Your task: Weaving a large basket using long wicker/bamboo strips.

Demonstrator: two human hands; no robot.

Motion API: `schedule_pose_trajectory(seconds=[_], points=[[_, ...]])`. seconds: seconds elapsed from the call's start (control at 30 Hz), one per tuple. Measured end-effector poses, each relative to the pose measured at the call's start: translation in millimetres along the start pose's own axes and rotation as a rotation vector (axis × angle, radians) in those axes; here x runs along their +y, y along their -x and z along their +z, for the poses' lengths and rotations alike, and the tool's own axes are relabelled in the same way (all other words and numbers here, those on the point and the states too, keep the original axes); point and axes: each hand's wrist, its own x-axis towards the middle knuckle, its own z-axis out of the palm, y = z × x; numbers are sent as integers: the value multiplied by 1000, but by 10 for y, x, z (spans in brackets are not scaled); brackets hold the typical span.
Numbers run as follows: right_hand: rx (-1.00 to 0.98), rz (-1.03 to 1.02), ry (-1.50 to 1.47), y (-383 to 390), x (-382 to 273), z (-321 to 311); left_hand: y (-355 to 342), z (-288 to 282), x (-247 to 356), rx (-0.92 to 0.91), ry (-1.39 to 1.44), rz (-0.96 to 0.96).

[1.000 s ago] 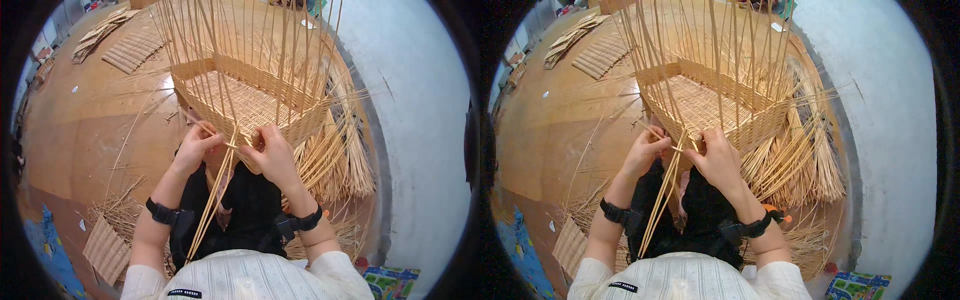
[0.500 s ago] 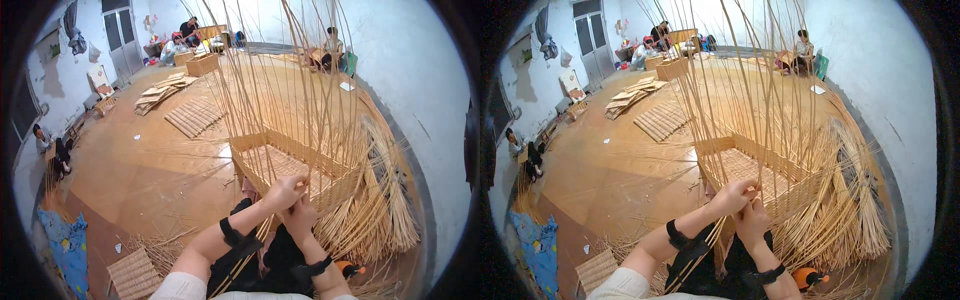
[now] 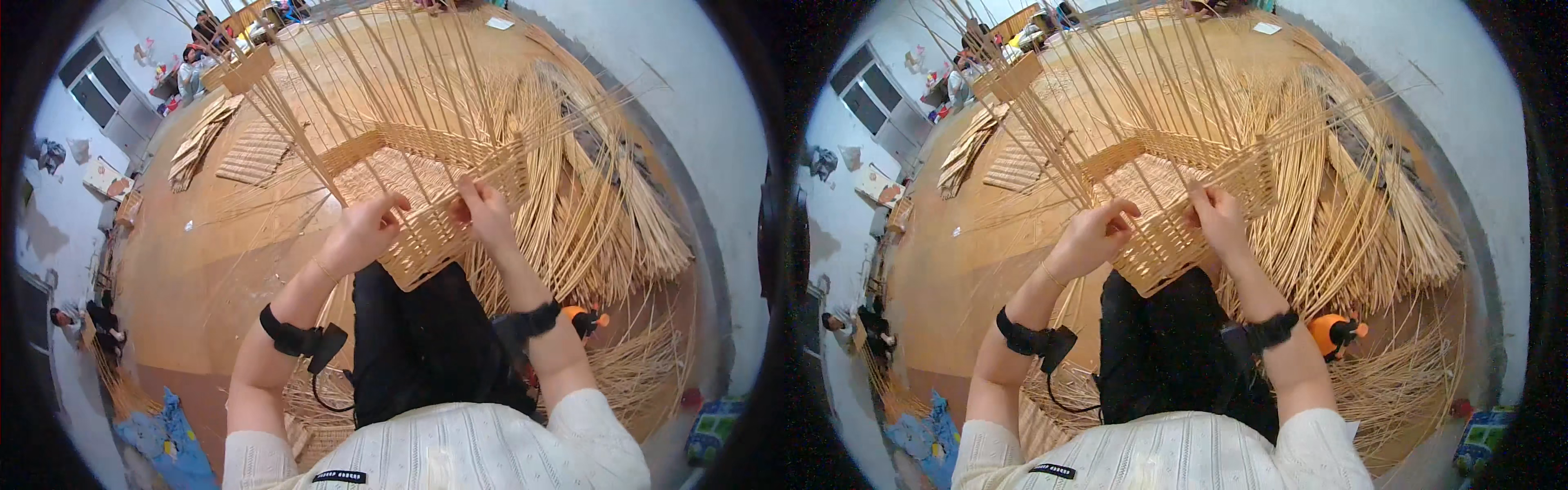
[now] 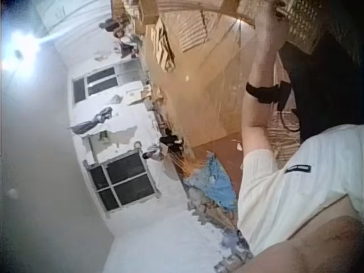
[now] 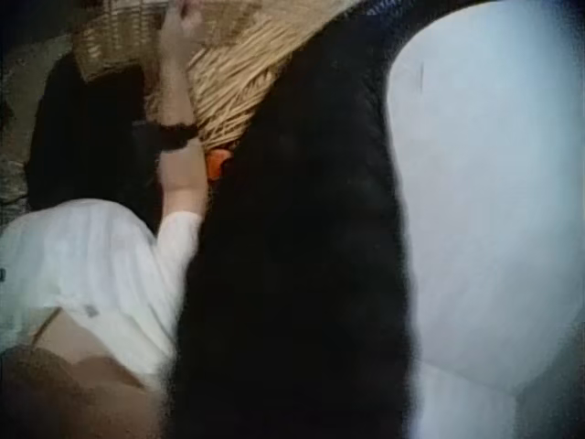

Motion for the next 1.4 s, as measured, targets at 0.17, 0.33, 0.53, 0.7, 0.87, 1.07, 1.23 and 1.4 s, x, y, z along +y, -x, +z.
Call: schedule_pose_trajectory(seconds=[0.17,0.33,0.53,0.7,0.87,1.07,1.23,1.4], points=[[-62,77,-123,244,109,347,249,-147,-76,-70,-152,-30],[-209,82,-268,709,156,793,741,-369,-288,-74,-282,-121],[-249,113,-343,866,204,860,942,-197,-520,129,-659,83],[10,-471,-119,722,58,779,916,-246,-607,111,-397,-91],[-139,-1134,906,315,-897,1547,921,-211,-559,171,-395,-272],[-282,-528,54,282,-946,1403,931,-442,-815,11,-293,-268],[-151,-444,64,624,-169,770,953,-415,-657,-19,-485,-197],[-188,-416,33,622,-117,687,761,-161,-212,385,-581,-50]])
